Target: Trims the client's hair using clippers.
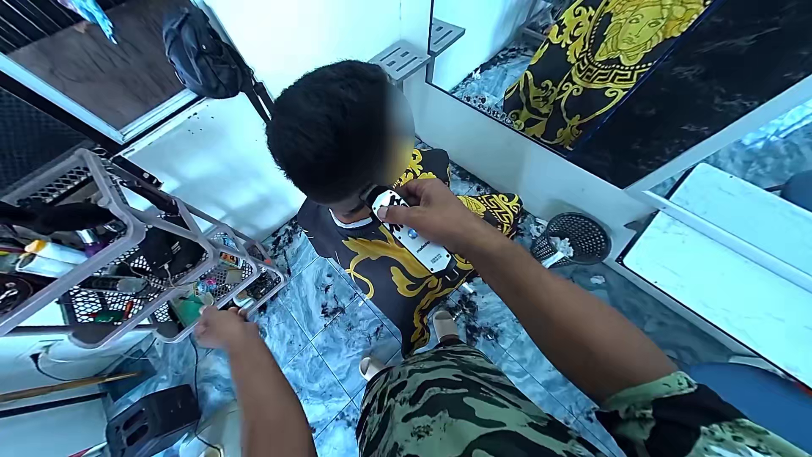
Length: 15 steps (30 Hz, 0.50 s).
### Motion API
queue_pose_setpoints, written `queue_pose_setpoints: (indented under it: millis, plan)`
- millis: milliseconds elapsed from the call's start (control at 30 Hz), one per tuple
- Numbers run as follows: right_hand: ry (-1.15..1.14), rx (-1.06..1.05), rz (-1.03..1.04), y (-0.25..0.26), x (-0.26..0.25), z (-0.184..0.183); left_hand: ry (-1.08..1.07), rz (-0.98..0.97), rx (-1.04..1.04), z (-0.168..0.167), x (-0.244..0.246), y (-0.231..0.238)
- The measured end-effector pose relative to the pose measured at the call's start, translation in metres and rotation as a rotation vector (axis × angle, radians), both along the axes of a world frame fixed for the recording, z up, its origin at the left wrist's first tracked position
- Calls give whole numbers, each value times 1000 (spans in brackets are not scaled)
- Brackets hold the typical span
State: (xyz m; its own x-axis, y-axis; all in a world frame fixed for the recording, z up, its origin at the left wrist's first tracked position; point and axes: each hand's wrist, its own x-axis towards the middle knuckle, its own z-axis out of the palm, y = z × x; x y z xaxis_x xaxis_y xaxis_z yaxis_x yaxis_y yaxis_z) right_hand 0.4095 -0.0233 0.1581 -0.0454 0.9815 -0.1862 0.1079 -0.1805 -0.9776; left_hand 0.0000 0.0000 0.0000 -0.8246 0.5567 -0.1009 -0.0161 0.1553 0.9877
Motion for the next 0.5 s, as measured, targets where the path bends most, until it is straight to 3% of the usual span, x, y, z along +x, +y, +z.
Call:
queue_pose_setpoints:
  millis: [67,100,133,167,267,300,333,400,500]
  plan:
    - [-14,11,-10,1,0,-1,-578,38,186,2,-11,10]
    - [-19,29,-4,1,0,0,-666,50,241,1,-12,11]
    - [-26,44,9,1,1,0,-596,65,247,1,-6,10]
    - [-37,48,17,1,2,-2,-363,59,211,1,3,5]
    - [-33,25,4,3,2,-3,675,-4,23,2,21,-12]
    - [-18,39,7,3,3,-2,771,-2,-5,1,21,-14]
    - [-8,61,16,3,3,-1,674,24,-9,1,22,-13]
    - [-22,71,26,2,4,-2,269,104,8,-1,16,-7]
    - [-64,50,9,5,6,-3,192,116,111,0,14,-7]
